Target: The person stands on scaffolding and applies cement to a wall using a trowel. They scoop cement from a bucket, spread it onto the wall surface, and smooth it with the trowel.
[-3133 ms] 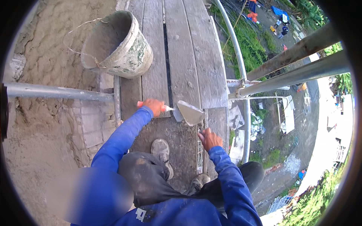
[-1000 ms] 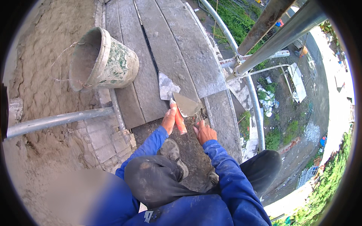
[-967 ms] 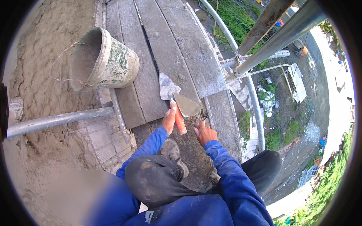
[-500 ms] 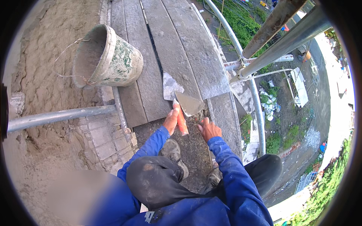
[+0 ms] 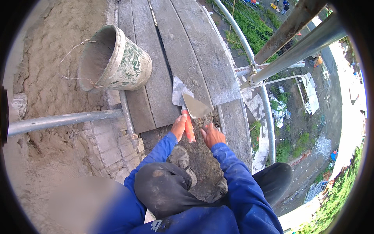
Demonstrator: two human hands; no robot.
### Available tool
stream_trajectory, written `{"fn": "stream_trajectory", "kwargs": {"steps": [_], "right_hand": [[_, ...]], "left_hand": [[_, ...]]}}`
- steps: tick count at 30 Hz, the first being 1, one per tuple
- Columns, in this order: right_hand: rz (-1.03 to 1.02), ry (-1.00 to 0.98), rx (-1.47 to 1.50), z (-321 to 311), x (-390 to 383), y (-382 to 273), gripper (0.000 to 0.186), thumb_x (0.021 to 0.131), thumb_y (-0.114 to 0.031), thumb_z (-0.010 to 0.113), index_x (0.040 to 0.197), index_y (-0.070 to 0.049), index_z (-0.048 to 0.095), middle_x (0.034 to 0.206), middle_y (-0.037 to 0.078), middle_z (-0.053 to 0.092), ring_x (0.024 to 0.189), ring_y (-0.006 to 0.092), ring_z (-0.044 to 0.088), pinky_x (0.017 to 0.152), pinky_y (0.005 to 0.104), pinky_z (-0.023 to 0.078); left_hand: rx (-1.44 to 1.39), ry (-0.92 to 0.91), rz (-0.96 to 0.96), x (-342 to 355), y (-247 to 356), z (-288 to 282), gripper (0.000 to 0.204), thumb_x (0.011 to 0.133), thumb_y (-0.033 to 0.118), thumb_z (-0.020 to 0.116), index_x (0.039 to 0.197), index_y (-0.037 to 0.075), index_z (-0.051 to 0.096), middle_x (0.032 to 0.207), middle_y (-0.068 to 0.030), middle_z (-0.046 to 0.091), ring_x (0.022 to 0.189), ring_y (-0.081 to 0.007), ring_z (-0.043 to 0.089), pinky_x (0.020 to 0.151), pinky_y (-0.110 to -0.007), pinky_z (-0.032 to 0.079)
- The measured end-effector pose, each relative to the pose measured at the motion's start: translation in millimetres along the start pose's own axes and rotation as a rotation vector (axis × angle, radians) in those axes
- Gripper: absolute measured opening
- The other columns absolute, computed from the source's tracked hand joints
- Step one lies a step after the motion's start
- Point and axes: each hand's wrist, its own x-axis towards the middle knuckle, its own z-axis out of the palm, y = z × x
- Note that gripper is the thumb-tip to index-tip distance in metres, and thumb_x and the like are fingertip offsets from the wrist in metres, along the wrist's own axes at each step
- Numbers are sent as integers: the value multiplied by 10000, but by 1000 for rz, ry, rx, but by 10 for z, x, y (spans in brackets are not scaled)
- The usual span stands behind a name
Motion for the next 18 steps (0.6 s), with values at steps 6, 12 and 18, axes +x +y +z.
{"fn": "stream_trajectory", "kwargs": {"steps": [6,12,18], "right_hand": [[0,33,24,-73,258,-13,497,968,-504,572,1149,-48,496,803,255,702,750,454,695,647,565,532],[8,-71,10,-117,-248,116,516,979,-517,542,1153,-32,511,848,268,703,758,466,687,666,575,527],[12,-31,26,-141,159,-110,497,973,-535,546,1129,-64,517,849,267,702,780,470,687,689,573,527]], "left_hand": [[32,24,5,-42,-75,160,469,1038,449,441,1180,15,550,905,-116,633,727,-226,658,685,-391,556],[30,-7,-68,-168,120,-13,531,1011,475,458,1171,-20,564,1010,-137,639,881,-210,643,799,-371,530],[22,-59,-94,-192,192,17,543,1014,487,452,1168,-23,555,970,-125,631,849,-212,644,781,-378,531]]}}
